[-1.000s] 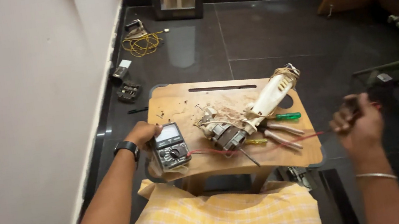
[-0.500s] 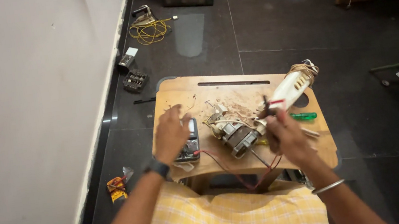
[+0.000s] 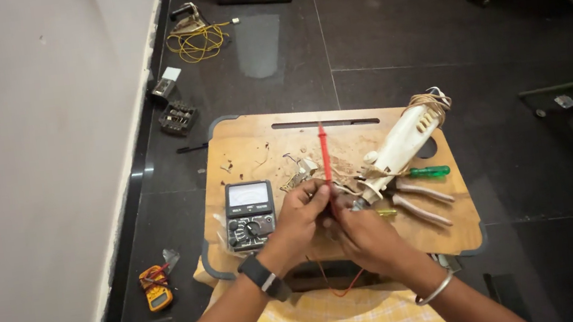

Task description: The user is repairing a hand blender by testing the motor and wiring with a multimeter.

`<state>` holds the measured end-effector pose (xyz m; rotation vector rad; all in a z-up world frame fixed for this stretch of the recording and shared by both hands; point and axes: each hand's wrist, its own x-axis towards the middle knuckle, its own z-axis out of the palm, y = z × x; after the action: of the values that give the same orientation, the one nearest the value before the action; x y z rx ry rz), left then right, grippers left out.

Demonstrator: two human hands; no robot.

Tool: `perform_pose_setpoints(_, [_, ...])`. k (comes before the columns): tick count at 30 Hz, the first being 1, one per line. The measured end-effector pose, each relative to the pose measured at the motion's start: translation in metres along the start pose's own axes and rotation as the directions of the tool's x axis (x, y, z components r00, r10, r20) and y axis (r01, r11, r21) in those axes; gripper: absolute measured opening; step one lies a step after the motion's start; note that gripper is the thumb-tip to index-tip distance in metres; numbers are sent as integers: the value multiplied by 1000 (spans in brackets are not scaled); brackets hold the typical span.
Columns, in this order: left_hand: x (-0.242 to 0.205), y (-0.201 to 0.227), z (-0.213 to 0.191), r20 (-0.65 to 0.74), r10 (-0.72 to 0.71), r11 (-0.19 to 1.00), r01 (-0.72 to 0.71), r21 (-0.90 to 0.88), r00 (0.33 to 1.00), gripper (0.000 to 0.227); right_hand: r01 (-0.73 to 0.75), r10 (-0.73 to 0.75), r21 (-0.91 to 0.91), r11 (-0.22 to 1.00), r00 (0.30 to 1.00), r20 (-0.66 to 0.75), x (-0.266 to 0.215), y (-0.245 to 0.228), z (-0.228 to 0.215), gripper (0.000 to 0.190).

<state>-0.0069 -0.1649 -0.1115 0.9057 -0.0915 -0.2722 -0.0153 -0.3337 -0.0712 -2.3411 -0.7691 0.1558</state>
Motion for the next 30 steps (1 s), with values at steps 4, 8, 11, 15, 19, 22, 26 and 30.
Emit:
perform_pose_setpoints(4, [6,-26,-14,-58,109,992,-112,-50,992,21,170,-160,-101,980,982,101,5,25,-24,40])
perform_pose_setpoints(8, [-10,-11,10,42,113,895,-120,430,993,22,-262,310,611,747,950,29,17,36,-50,51])
perform_pose_setpoints(11, [-17,-5,24,121,107,721,-160,674,987,26,-253,458,959,131,873,168,21,34,-52,59])
perform_pose_setpoints(15, [-9,-16,15,7,46,775,-40,631,999,29,-257,594,886,387,804,-27,9,73,-60,42])
perform_pose_setpoints(19, [3,-1,2,-110,132,816,-45,577,985,30,-277,598,730,625,771,-219,16,75,-69,34])
perform_pose_setpoints(22, [13,8,-6,-173,277,751,-101,652,945,29,-444,492,216,870,817,-300,26,68,-55,34])
perform_pose_setpoints(26, [27,-6,-46,-225,292,851,-146,505,930,35,-288,240,-279,916,951,-193,41,75,-32,29])
perform_pose_setpoints(30, [43,-15,-81,-126,136,990,-138,-8,983,32,-94,47,-343,935,989,-142,44,104,-40,26])
